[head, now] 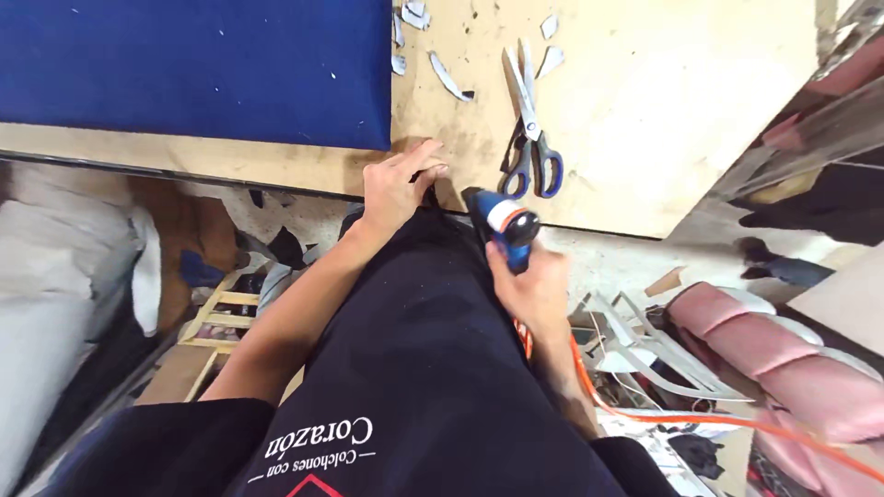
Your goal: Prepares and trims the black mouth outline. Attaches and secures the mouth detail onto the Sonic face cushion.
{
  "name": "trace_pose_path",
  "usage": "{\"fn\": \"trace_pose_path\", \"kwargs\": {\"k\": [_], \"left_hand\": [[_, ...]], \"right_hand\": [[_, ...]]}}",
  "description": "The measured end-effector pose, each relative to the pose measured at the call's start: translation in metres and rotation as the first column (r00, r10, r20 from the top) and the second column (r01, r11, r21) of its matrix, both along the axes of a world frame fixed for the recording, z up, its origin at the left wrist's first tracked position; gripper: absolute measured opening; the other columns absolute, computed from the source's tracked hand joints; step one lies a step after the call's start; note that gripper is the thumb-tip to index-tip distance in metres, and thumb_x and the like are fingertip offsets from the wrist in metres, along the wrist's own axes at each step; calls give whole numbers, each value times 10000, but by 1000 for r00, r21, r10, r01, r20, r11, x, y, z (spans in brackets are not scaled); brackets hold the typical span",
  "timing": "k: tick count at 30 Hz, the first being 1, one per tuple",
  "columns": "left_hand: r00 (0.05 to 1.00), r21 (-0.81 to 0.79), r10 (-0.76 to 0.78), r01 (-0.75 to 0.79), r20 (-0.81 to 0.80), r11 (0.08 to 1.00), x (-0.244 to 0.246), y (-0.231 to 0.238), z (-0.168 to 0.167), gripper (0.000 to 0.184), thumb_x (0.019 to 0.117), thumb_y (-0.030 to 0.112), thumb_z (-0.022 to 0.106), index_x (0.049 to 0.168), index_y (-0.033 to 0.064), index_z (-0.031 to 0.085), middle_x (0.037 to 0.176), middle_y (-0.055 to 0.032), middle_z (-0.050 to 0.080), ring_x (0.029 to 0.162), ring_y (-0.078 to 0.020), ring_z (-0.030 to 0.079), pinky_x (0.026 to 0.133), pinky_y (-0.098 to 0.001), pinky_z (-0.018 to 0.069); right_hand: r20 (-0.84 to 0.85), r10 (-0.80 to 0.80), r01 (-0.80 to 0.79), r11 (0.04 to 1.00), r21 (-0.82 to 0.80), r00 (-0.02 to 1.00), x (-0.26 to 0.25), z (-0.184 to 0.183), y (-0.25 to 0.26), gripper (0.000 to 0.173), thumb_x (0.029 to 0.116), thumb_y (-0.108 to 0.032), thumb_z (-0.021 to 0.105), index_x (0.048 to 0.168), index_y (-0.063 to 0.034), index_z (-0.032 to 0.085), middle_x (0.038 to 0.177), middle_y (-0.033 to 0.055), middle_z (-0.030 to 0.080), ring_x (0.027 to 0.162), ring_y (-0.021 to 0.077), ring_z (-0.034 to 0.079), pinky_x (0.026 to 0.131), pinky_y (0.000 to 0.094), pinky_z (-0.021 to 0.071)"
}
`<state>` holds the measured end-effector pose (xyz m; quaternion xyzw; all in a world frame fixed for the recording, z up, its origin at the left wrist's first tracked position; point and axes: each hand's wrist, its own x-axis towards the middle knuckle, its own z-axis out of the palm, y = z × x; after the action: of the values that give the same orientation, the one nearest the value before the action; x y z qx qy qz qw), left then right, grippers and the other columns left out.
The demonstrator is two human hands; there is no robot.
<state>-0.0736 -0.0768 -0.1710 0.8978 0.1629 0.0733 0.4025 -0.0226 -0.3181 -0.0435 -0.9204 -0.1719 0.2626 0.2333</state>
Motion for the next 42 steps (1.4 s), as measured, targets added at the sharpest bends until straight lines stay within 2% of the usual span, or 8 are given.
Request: {"fn": "trace_pose_path", "kwargs": {"k": [4,10,22,27,31,37,40,42], "left_hand": [[994,-35,-89,86,-68,996,1,10,4,306,1029,337,634,1249,142,718,1031,15,792,875,-123,754,761,-367,608],[993,-112,-116,116,7,987,-1,13,-2,251,1015,256,669,1193,89,728,1054,-18,789,939,-131,754,818,-347,613],[990,-132,-143,141,-8,981,-3,16,2,227,1013,212,667,1200,94,715,1089,-55,770,968,-176,745,815,-369,610],[991,-136,-134,137,29,981,-5,15,-2,226,1006,196,676,1197,80,717,1129,-52,770,1081,-184,732,947,-374,596],[991,-151,-124,130,44,980,-6,14,-2,228,998,179,686,1193,67,723,1126,-61,770,1095,-192,728,998,-382,578],[993,-132,-115,118,32,984,-6,13,0,214,1000,184,679,1181,82,730,1100,-64,770,1073,-189,731,933,-372,599],[993,-126,-114,117,36,985,-7,13,0,221,999,184,679,1187,77,727,1109,-67,772,1085,-193,731,952,-376,595],[992,-114,-103,110,68,987,-6,12,-7,216,1005,210,677,1173,87,736,1102,-56,774,1072,-178,735,943,-362,603]], "right_hand": [[118,9,-10,1000,3,993,-17,-16,26,321,926,-374,691,984,-61,731,672,49,680,590,156,666,529,379,538],[147,119,-104,989,-104,982,-6,-21,37,357,897,-369,693,1112,-86,735,739,87,717,611,239,687,509,447,522],[150,208,-191,974,-120,966,4,-23,37,369,926,-390,664,1132,-91,729,768,78,724,618,228,683,504,435,508],[111,247,-233,964,-129,963,11,-25,39,366,890,-352,690,1123,-73,732,769,86,719,622,247,682,511,454,509],[36,242,-234,962,-142,970,17,-22,40,340,868,-314,688,1113,-83,733,744,88,704,623,259,674,515,475,499],[28,258,-252,958,-135,966,20,-24,38,340,864,-309,694,1105,-72,737,767,95,718,645,266,689,538,482,520],[10,228,-227,971,-74,974,20,-25,31,389,903,-346,689,1207,-107,733,809,94,734,684,248,698,579,472,539],[85,174,-172,985,-36,981,20,-22,23,389,909,-346,704,1207,-97,737,801,92,737,680,215,698,588,434,555]]}}
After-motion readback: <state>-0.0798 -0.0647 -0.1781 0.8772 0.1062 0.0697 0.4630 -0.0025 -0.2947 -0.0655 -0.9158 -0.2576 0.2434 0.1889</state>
